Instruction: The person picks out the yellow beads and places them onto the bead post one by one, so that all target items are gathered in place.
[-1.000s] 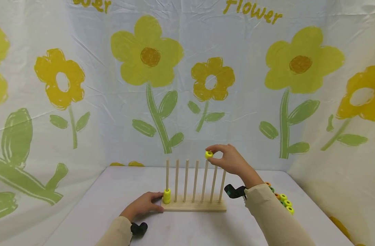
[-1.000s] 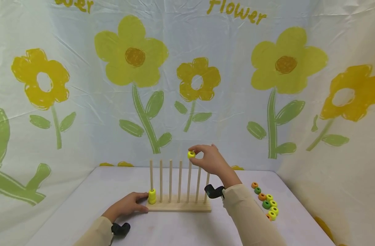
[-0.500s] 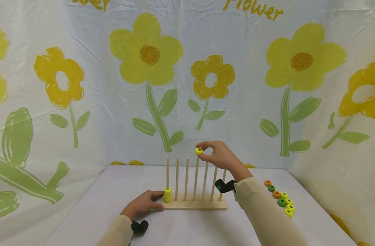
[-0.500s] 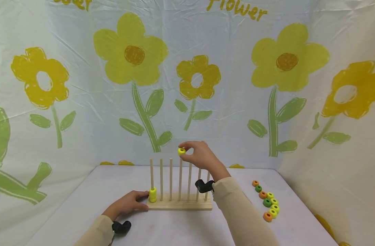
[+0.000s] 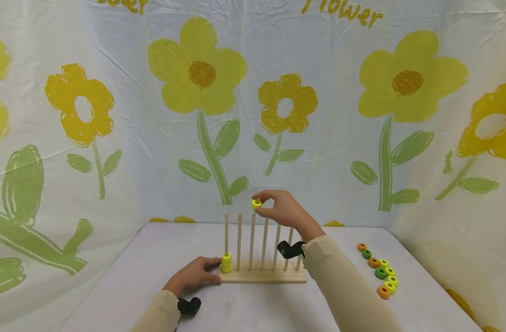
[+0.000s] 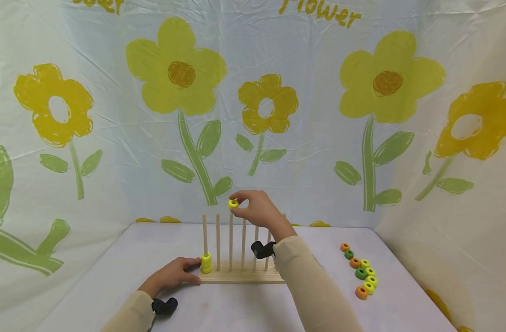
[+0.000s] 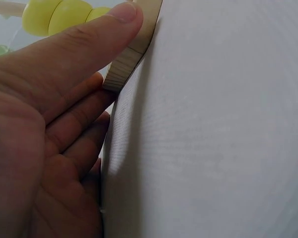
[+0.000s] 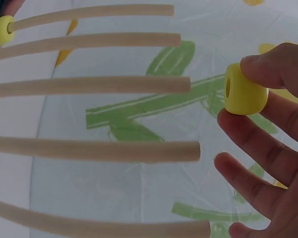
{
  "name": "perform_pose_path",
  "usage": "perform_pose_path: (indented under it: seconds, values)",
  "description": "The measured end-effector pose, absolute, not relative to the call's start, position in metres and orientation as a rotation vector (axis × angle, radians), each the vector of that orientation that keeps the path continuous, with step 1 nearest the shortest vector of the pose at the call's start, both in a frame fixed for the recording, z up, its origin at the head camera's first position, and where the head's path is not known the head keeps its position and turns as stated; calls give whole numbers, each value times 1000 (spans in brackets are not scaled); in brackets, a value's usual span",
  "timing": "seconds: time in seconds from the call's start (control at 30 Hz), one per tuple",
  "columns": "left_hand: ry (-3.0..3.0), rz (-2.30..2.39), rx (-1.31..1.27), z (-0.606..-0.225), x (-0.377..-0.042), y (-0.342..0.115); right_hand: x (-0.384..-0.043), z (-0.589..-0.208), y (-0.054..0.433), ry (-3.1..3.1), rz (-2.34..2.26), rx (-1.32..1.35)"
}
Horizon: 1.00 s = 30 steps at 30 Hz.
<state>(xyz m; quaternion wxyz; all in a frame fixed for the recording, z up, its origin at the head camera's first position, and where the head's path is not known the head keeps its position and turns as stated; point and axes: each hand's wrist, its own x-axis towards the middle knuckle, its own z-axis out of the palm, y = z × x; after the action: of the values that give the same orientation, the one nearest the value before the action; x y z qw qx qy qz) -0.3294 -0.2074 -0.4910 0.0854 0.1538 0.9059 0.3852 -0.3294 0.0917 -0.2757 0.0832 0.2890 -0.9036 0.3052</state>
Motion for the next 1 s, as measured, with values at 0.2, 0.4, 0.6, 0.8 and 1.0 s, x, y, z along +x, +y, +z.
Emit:
perform_pose_path:
  seconds: [0.2, 0.4, 0.6, 0.8, 1.0]
  values:
    - [2699, 1157, 458, -488, -329, -206, -330, -275, 79, -2696, 927, 878]
    - [2705, 1152, 463, -490, -329, -207, -331, -278, 67, -2684, 930, 925]
    - [2699, 1154, 483, -492, -329, -208, -330, -281, 56, -2676, 926, 972]
    - [2690, 1176, 466, -492, -328, -208, -329, -282, 46, -2680, 919, 990]
    - [2691, 1176, 477, -492, -329, -209, -331, -283, 39, -2685, 914, 998]
